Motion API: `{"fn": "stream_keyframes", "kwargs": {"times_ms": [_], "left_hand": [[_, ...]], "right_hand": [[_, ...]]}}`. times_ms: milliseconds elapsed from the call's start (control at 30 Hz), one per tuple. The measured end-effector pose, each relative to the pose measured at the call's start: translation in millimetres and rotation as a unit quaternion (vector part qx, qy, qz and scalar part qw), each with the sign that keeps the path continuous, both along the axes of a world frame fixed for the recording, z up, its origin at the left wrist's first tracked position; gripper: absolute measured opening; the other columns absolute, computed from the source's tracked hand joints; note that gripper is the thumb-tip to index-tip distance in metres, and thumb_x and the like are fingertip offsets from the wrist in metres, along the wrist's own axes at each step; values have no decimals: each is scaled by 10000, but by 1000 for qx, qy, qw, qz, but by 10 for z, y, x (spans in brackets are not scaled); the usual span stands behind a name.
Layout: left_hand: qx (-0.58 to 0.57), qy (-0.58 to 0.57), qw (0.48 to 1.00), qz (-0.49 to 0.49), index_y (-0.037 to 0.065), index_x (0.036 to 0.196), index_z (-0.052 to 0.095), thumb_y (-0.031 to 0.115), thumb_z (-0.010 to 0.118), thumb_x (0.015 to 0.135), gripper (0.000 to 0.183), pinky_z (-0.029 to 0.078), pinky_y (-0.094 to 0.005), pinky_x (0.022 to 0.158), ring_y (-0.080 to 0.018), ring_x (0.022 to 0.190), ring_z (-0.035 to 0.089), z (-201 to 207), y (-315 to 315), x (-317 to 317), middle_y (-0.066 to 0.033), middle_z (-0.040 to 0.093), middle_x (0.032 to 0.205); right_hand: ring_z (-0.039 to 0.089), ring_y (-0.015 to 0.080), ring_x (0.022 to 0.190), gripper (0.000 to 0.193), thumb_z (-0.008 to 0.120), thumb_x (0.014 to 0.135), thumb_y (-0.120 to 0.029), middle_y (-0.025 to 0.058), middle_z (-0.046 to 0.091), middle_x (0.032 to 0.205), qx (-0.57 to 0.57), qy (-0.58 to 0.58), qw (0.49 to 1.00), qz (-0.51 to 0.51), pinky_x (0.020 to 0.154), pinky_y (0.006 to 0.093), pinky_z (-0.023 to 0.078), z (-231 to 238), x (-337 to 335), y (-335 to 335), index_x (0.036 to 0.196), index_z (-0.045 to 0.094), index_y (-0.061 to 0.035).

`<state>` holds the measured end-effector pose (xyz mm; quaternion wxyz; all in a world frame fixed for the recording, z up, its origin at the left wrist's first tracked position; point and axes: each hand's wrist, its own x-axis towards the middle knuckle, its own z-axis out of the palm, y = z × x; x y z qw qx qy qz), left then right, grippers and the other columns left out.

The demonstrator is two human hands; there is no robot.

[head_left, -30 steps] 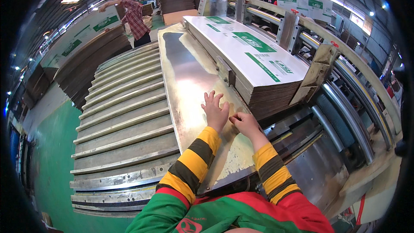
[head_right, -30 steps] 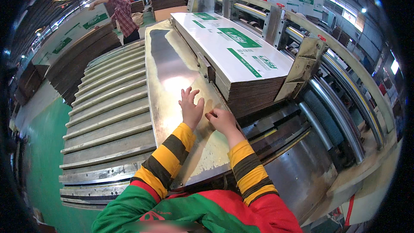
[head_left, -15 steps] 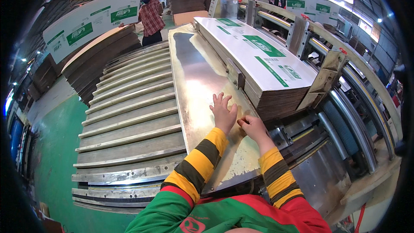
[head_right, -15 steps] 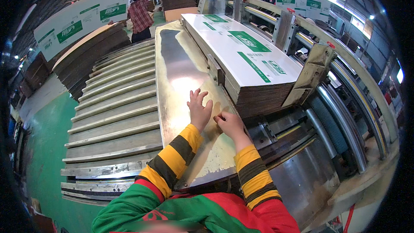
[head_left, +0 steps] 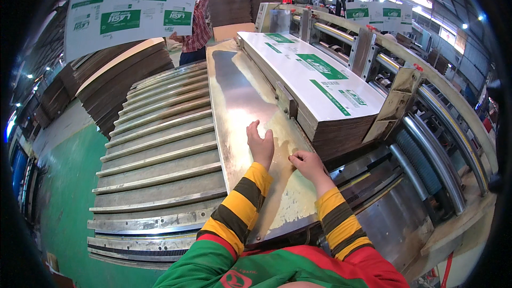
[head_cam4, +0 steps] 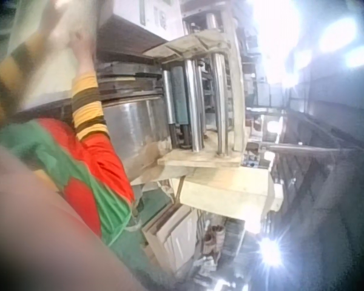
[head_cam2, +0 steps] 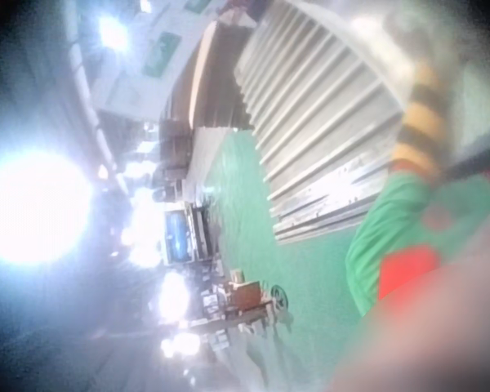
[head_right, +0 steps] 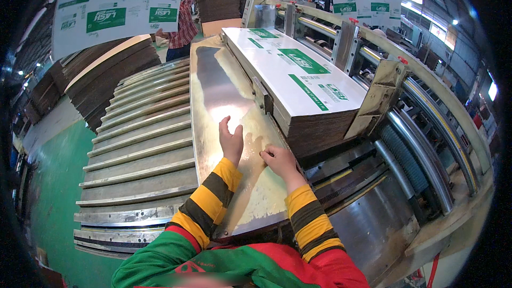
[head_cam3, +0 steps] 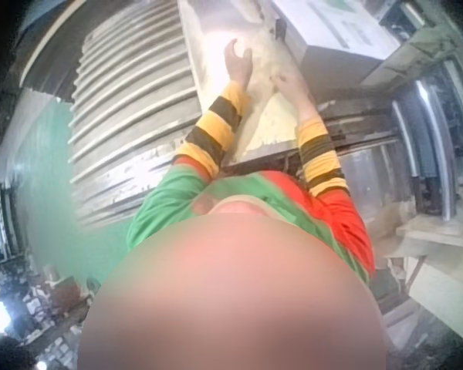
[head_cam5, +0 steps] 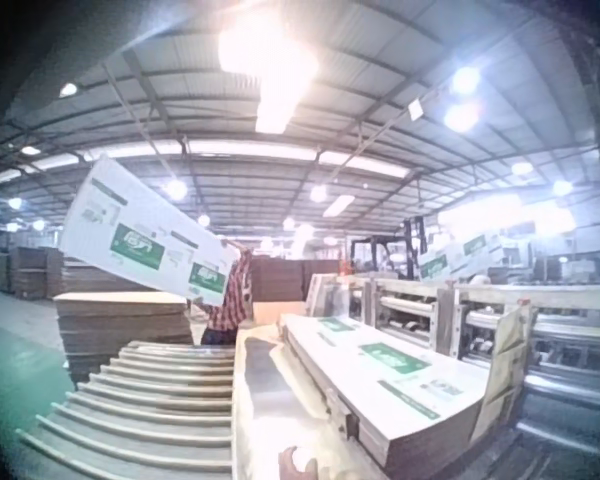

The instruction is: The person repeatedly picks up flat rectangular panels from a conveyor and stacks them on a growing pile. The person aligns each panel by hand before placing it on the stack. Another worker is visible in the background handling similar panels.

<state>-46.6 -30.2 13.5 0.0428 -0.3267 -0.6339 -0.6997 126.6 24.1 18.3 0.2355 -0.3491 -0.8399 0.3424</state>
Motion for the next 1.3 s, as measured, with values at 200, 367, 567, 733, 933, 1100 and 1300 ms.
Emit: {"fn": "stream_keyframes", "kwargs": {"times_ms": [200,367,567,733,933,1100,1300], "left_hand": [[79,-121,988,50,-34,1387,369,161,587,894,573,301,-395,1111,-325,1326,404,140,-57,-108,-219,443,1401],[182,-164,968,59,-23,1388,339,135,539,926,528,286,-399,1110,-301,1326,375,316,-205,-95,-196,397,1412],[257,-201,944,56,-27,1378,329,154,471,946,489,266,-367,1101,-256,1300,355,485,-490,33,-174,378,1374],[261,-251,931,52,-33,1395,305,182,419,967,493,245,-369,1111,-263,1318,336,476,-678,14,-184,358,1397],[226,-256,937,70,-54,1404,289,190,380,979,499,232,-382,1121,-298,1342,320,346,-687,-19,-216,335,1428],[198,-147,966,76,-80,1423,229,148,389,925,571,170,-416,1151,-350,1380,250,261,-675,1,-241,270,1465],[178,-134,964,149,-98,1426,190,204,457,918,649,150,-441,1155,-388,1392,219,127,-521,-395,-271,223,1490]], "right_hand": [[632,176,661,283,699,838,-333,94,679,732,19,8,1000,-6,637,323,484,29,-8,-19,896,721,-57],[661,216,716,300,684,836,-369,90,699,779,-8,11,1000,11,665,337,500,31,-11,-6,916,727,-83],[663,195,736,281,696,836,-343,78,707,816,-31,57,998,-15,678,321,502,-173,-43,98,924,723,-78],[593,141,808,337,734,817,-211,52,635,967,-40,191,981,-5,720,291,484,-256,-245,184,1095,641,-46],[504,179,1046,676,760,774,-201,85,495,1243,63,228,970,58,862,329,457,570,-710,320,1350,436,-61],[382,333,1285,916,800,725,-343,194,360,1415,130,284,948,57,1056,433,358,1433,-1475,444,1434,302,-43],[230,399,1405,1200,793,691,-524,270,212,1513,197,231,953,15,1148,455,238,1757,-2639,408,1508,83,-6]]}}
